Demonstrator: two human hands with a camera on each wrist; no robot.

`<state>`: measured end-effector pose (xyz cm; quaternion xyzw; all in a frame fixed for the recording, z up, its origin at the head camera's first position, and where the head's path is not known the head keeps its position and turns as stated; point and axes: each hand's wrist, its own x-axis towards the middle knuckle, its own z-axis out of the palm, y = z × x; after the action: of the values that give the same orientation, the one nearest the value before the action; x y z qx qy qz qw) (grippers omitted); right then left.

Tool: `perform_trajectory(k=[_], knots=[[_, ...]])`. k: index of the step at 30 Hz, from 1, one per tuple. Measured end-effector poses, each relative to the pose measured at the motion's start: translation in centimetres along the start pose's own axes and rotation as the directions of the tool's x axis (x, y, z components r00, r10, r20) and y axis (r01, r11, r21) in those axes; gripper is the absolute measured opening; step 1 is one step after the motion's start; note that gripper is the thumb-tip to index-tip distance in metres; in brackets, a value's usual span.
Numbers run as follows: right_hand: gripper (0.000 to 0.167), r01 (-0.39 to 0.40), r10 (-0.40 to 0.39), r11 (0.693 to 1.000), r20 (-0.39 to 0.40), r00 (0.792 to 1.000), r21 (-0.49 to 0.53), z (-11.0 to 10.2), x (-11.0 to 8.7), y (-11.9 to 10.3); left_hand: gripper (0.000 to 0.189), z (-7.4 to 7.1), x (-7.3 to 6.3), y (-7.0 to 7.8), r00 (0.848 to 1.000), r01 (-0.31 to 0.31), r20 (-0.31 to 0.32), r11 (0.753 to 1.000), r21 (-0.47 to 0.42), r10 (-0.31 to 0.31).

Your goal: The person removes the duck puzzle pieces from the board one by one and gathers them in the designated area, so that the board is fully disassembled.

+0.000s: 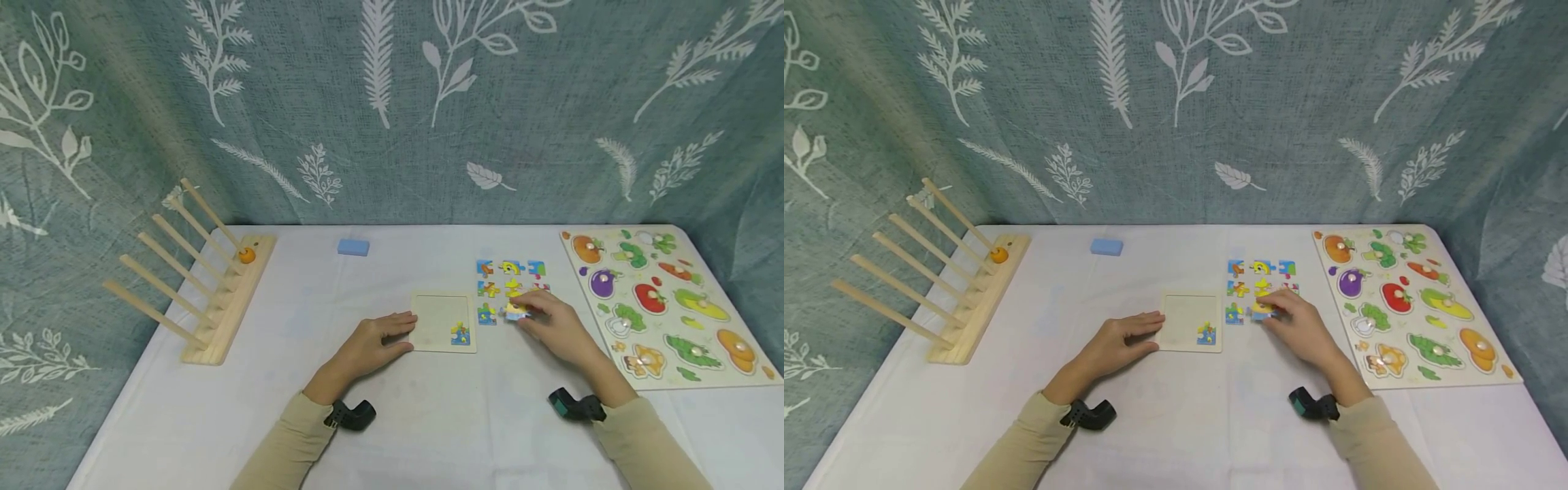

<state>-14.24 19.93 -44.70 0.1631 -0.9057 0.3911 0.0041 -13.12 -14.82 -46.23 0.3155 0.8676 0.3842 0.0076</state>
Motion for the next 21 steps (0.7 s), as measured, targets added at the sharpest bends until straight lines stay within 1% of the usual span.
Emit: perform_trajectory(k=[7, 15, 18, 21], knots=[[0.031, 0.005, -0.005, 1.0, 0.01, 1.0, -0.012, -0.02, -0.47, 0.76, 0.042, -0.05, 0.01, 0.07, 1.0, 0.0, 0.009, 1.0, 0.007, 0.0], [0.03, -0.005, 0.006, 1.0, 0.029, 1.0, -0.023, 0.05, -0.48, 0.74, 0.041, -0.1, 0.06, 0.16, 1.0, -0.003, 0.0, 1.0, 0.005, 0.003], [0.03, -0.008, 0.008, 1.0, 0.011, 1.0, -0.024, 0.11, -0.56, 0.72, 0.041, -0.09, 0.05, 0.16, 1.0, -0.003, -0.005, 1.0, 0.003, 0.003], [0.031, 0.008, -0.008, 1.0, -0.028, 1.0, -0.019, 0.21, -0.68, 0.78, 0.041, -0.02, 0.03, 0.14, 1.0, -0.007, -0.011, 1.0, 0.005, 0.007]])
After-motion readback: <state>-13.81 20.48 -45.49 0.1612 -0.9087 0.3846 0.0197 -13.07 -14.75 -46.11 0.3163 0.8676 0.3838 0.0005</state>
